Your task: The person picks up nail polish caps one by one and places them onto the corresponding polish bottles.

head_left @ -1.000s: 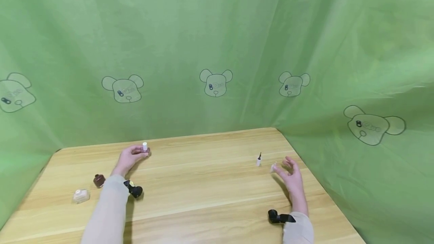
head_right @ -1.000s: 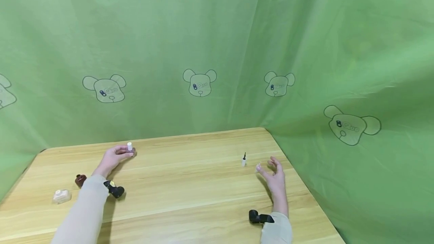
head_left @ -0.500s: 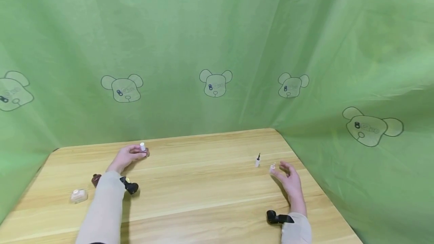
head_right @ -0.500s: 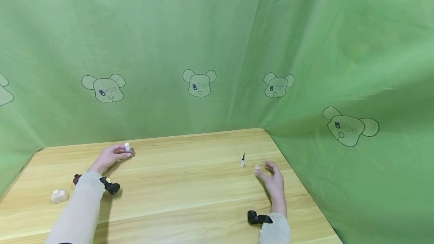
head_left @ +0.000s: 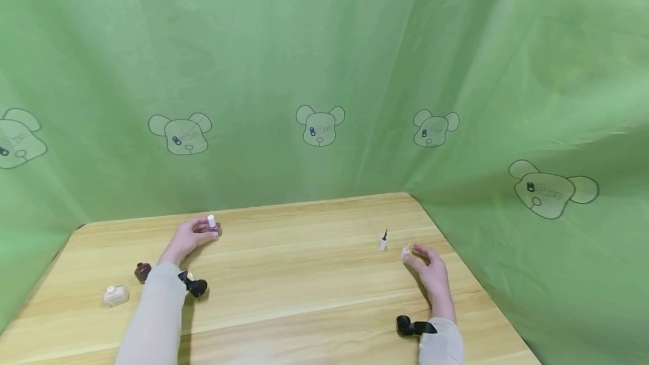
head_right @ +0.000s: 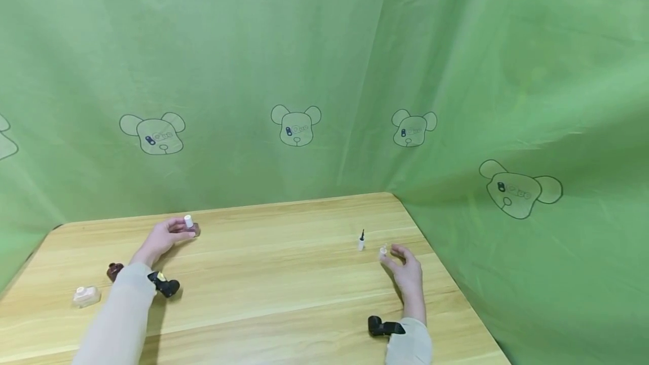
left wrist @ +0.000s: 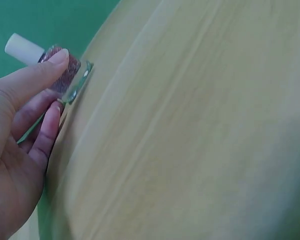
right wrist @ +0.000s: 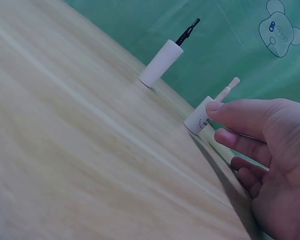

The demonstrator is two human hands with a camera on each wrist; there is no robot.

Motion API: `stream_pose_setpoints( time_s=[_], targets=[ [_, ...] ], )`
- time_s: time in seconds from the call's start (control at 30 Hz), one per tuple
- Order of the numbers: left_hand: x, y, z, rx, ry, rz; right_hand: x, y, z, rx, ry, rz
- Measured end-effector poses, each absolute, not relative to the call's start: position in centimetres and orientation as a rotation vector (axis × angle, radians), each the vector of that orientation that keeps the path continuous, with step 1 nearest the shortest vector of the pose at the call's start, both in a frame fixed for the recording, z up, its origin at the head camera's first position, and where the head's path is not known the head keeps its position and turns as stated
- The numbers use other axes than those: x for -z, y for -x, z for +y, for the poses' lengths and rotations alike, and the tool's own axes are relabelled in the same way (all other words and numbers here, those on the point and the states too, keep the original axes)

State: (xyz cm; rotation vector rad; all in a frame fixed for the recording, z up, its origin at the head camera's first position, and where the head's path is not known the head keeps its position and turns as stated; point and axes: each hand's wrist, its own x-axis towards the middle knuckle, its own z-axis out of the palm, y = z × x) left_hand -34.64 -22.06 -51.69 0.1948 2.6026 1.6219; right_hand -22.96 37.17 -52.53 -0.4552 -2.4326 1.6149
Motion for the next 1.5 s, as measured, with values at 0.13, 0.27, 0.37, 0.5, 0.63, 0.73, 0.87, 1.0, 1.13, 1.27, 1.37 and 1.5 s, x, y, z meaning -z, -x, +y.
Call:
stream_pose_setpoints(
  time_s=[0.13,0.27,0.37,0.5,0.63,0.73,0.87,1.0,1.13,1.27,1.37,1.5],
  targets=[
    [52.0,34.3,-21.9,-1.691,-0.186,2.632,52.5,23.0,36.9,-1.586,0.434,-2.454],
    [52.1,33.6,-21.8,-1.772,-0.083,2.639,52.5,23.2,36.7,-1.559,0.427,-2.467],
    [52.0,32.9,-21.8,-1.808,0.008,2.614,52.5,23.2,36.6,-1.541,0.445,-2.489],
    [51.8,32.2,-21.7,-1.860,0.067,2.575,52.6,23.4,36.7,-1.533,0.462,-2.504],
    [51.6,31.5,-21.4,-1.874,0.100,2.591,52.6,23.5,36.6,-1.509,0.465,-2.514],
    [51.4,30.8,-21.3,-1.875,0.132,2.590,52.6,23.5,36.5,-1.479,0.472,-2.524],
    [51.1,29.9,-21.1,-1.881,0.173,2.584,52.5,23.5,36.3,-1.456,0.475,-2.526],
    [51.1,29.2,-20.7,-1.906,0.209,2.565,52.4,23.5,36.3,-1.423,0.487,-2.520],
    [51.2,28.4,-20.2,-1.931,0.236,2.540,52.5,23.7,36.3,-1.387,0.496,-2.510],
    [51.1,27.7,-19.8,-1.946,0.254,2.531,52.5,23.8,36.2,-1.381,0.492,-2.502],
    [50.9,27.1,-19.6,-1.956,0.264,2.526,52.5,23.8,36.1,-1.384,0.495,-2.505],
    [50.5,26.3,-19.4,-1.982,0.278,2.518,52.6,23.8,36.1,-1.401,0.512,-2.498]
  ],
)
